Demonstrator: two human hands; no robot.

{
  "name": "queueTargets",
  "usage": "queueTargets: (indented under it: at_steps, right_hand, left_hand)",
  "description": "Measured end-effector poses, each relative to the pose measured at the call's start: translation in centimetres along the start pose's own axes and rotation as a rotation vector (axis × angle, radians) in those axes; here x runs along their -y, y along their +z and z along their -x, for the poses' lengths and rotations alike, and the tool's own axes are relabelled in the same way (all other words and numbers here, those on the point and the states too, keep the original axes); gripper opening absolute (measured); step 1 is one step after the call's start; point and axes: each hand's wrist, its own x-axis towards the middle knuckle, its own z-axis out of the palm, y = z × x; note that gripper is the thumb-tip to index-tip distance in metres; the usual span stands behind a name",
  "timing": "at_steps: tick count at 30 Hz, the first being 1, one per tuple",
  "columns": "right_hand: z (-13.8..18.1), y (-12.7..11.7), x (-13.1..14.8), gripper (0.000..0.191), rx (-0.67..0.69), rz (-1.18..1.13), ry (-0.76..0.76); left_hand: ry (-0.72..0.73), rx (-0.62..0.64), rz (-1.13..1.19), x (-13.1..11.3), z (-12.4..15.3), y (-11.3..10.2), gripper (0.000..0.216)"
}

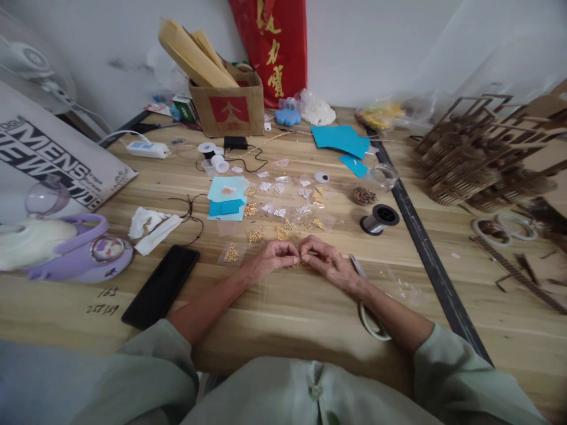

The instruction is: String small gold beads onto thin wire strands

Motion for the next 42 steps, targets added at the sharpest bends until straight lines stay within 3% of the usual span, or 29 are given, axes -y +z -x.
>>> queueTargets:
  at_steps: [8,24,32,42]
  right_hand:
    - [0.0,0.1,-0.3,0.032,-0.003,-0.124,0.065]
    - [0.2,-0.1,-0.4,0.030,0.108,-0.324,0.161]
    - [0.0,0.2,-0.9,0.029,0.000,-0.359,0.231]
    - [-0.1,0.5,-0.4,0.027,-0.098,-0.306,0.197]
  left_hand:
    - [0.003,-0.039,-0.009,0.3,-0.2,-0.2,0.020]
    - [-0.028,0.070,0.065,0.2,-0.1,-0.5,0.020]
    - [0.010,-0.020,0.057,0.7,-0.3,-0.4,0.017]
    - [0.020,-0.050,0.059,0.6,-0.3,-0.3,0.017]
